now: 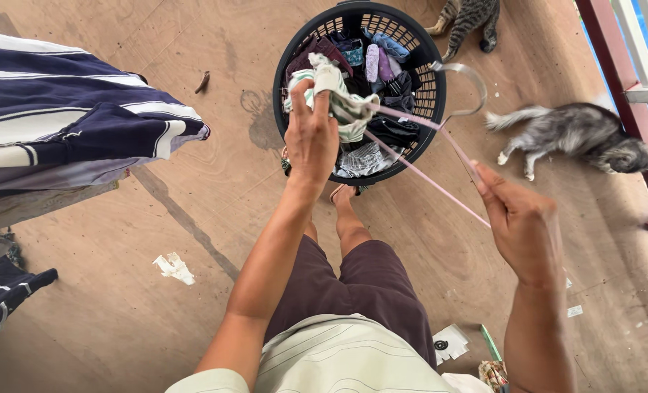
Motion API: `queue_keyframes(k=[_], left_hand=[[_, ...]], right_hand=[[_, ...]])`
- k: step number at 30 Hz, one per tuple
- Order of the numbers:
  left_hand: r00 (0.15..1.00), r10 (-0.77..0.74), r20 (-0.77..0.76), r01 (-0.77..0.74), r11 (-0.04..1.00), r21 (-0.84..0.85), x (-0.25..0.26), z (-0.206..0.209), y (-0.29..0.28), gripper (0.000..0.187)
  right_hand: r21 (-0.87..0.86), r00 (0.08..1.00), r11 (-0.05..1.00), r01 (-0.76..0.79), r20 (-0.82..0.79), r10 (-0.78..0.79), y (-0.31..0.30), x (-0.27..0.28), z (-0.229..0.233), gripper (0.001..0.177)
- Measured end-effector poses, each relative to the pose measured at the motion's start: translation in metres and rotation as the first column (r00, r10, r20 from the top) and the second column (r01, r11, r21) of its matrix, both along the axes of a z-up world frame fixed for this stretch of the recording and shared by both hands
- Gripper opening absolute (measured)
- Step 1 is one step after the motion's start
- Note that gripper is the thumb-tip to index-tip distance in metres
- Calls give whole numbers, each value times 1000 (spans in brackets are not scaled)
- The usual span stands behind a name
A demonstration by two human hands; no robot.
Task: The person takes various garments from a laundry basket, places them on hangers, and hangs them on a metal drying rack. Items handled include a floral-patterned garment, a pink top, a white and maroon shirt, a striped towel, and a black garment.
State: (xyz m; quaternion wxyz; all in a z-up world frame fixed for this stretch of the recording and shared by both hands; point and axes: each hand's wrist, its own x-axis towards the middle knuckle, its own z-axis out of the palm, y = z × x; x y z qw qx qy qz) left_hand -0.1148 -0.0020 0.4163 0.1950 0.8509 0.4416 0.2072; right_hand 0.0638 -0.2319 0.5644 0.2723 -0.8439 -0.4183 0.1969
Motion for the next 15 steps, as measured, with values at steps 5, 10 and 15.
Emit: queue_keyframes(k=[5, 10, 15], left_hand=[[985, -169, 45, 171, 985, -37, 25, 2, -28, 58], [975, -150, 165, 169, 980, -106, 33, 21, -55, 51], [975, -202, 92, 204, 979, -8, 18, 21, -36, 30]], right_hand=[[-49, 999, 997, -53, -5, 52, 14, -8, -34, 29], [8, 988, 1000, -26, -153, 27, 32, -5, -85, 26], [75, 942, 988, -132, -300, 149, 19, 25, -94, 27]])
